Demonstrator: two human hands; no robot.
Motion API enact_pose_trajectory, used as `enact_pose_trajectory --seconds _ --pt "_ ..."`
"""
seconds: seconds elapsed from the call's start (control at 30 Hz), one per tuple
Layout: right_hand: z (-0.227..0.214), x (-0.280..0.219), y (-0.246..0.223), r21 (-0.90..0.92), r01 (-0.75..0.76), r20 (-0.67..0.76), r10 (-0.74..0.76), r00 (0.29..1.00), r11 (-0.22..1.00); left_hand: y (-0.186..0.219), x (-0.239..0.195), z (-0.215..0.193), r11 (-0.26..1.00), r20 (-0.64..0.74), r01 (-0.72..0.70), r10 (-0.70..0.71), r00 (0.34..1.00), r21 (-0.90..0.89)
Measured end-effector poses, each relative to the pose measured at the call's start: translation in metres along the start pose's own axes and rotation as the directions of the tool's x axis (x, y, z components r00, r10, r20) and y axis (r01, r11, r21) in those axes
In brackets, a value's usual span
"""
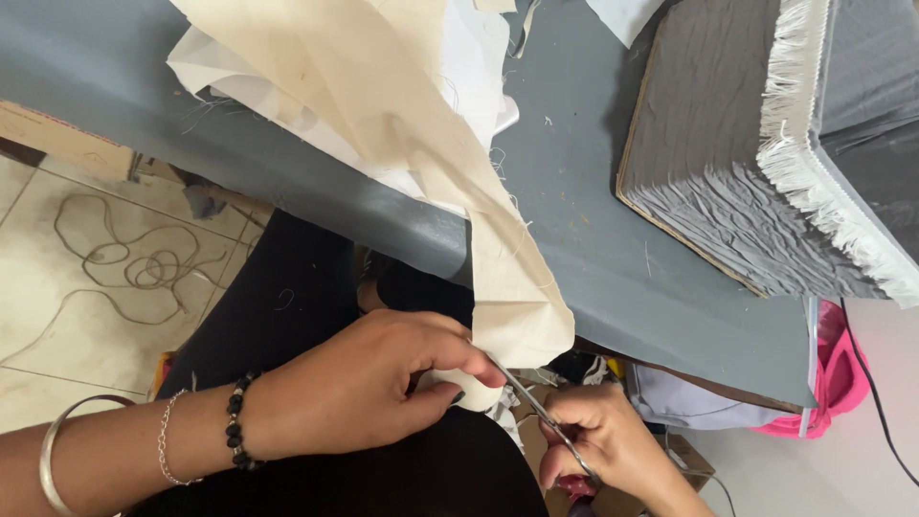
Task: Cutting out a long, wavy strip of white fabric using scissors on a work table.
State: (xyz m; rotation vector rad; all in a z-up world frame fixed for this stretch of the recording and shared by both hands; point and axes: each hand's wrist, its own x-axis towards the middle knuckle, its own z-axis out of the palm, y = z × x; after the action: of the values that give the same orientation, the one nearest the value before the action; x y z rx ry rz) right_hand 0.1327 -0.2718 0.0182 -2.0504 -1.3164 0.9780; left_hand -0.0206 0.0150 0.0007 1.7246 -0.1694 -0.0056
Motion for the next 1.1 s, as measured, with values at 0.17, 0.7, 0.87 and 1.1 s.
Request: enact_pose_trajectory --seconds 0.17,0.7,0.87,1.1 --pt "-0.004 0.005 0.002 -0.031 0.023 0.022 -0.023 1.0 0.999 -0.002 -0.002 0.004 0.999 0.002 -0.037 0.037 0.999 -0.008" --pt "-0.006 -0.002 0.015 -0.149 0.093 0.039 -0.088 0.995 0.984 -0.003 -0.002 0.003 0.993 0.011 -0.121 0.121 0.993 0.003" --pt "-0.004 -0.003 0.014 -0.131 0.077 0.023 -0.075 0.997 0.988 -0.003 -0.003 0.003 0.997 0.045 -0.068 0.069 0.997 -0.028" --pt "-0.001 -0.002 0.003 0.013 0.041 0.062 -0.042 0.997 0.999 -0.004 0.001 0.01 0.966 -0.071 0.097 -0.117 0.991 -0.241"
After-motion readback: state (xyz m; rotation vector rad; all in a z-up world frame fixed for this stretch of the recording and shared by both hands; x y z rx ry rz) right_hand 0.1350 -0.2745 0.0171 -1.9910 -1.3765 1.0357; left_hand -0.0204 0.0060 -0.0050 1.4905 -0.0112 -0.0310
